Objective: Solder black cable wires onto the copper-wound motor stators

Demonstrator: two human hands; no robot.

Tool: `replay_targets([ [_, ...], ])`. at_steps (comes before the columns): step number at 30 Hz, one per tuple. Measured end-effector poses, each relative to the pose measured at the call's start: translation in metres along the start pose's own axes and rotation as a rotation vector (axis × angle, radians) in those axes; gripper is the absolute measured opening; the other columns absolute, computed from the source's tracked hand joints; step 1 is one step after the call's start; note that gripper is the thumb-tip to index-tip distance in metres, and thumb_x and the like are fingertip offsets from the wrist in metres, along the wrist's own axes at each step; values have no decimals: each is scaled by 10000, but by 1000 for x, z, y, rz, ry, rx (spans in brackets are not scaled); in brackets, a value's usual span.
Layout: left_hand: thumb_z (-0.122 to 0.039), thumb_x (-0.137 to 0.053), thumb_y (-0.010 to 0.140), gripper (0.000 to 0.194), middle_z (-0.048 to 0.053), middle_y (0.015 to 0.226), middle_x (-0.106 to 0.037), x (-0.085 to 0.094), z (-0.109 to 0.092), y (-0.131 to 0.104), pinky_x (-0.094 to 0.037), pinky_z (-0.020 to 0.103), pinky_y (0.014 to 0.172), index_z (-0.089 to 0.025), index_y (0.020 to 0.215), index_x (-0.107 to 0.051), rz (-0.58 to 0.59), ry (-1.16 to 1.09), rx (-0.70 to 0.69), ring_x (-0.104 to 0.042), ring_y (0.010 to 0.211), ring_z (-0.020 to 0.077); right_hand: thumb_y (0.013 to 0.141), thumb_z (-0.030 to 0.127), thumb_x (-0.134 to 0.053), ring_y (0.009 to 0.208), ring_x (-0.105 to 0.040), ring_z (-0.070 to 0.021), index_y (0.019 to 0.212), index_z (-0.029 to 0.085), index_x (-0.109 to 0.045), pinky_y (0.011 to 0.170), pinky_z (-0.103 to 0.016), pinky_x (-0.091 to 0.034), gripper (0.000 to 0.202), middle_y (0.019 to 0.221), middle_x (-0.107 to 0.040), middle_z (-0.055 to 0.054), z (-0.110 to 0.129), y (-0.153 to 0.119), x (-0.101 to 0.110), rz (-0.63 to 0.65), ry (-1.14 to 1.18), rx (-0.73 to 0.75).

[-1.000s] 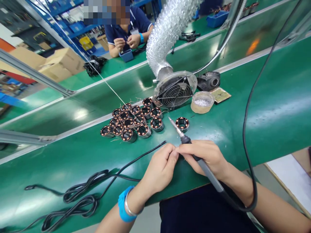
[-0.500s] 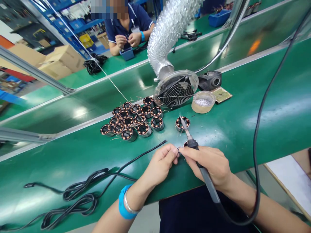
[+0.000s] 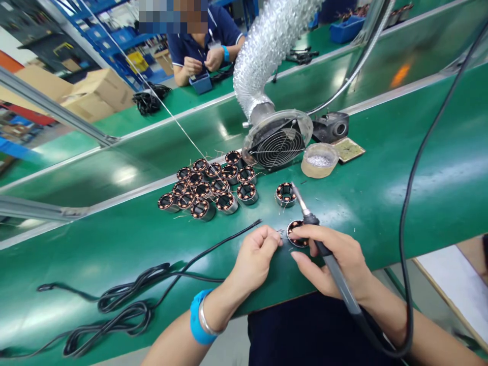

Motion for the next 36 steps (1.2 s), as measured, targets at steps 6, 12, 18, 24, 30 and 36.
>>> replay_targets([
  [6, -467, -586, 854, 329, -86, 508, -308, 2, 2, 2, -251, 195, 469, -183, 693, -549, -93, -12, -48, -258, 471, 78, 838, 52, -630, 647, -673, -110, 1064, 202, -593, 649, -217, -581, 275, 849, -709, 4, -11, -1, -6, -191, -57, 7],
  [12, -505, -586, 875, 363, -72, 524, -359, 3, 8, 2, -303, 190, 478, -184, 710, -551, -187, -21, -81, -313, 478, 81, 846, 36, -627, 680, -683, -147, 1058, 206, -616, 651, -252, -576, 273, 863, -728, -28, -5, 1, -13, -239, -145, 96],
  [18, -477, -549, 908, 357, -74, 551, -363, 4, 12, 1, -287, 184, 480, -184, 707, -521, -187, 9, -83, -278, 480, 72, 843, 64, -634, 689, -683, -142, 1117, 194, -623, 664, -251, -590, 303, 897, -724, -36, -4, -2, -6, -156, -103, 69],
  [24, -471, -566, 889, 338, -70, 541, -376, 4, 11, 1, -287, 185, 473, -184, 712, -553, -187, 9, -70, -298, 477, 76, 852, 88, -643, 694, -680, -130, 1145, 190, -620, 725, -259, -596, 312, 979, -731, -45, -9, -4, 1, -110, -53, -31],
  [30, -539, -604, 859, 386, -72, 526, -378, 2, 13, 1, -304, 184, 459, -184, 719, -548, -223, -61, -56, -324, 463, 75, 858, 89, -625, 700, -694, -128, 1108, 219, -592, 686, -238, -598, 283, 851, -710, 4, -10, 1, -9, -204, -83, -35],
  [36, -567, -574, 883, 397, -77, 536, -367, -1, 14, 1, -293, 187, 450, -184, 779, -553, -227, -83, -84, -302, 457, 72, 853, 62, -619, 672, -685, -135, 1062, 229, -590, 653, -252, -596, 269, 847, -712, -3, -15, -2, -10, -303, -131, -32],
])
Point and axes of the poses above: each hand's wrist, its own y-axis towards the middle knuckle, its own x-axis out of the back of the hand, z = x × y, the point moved 7 cm from there along y, towards the middle knuckle
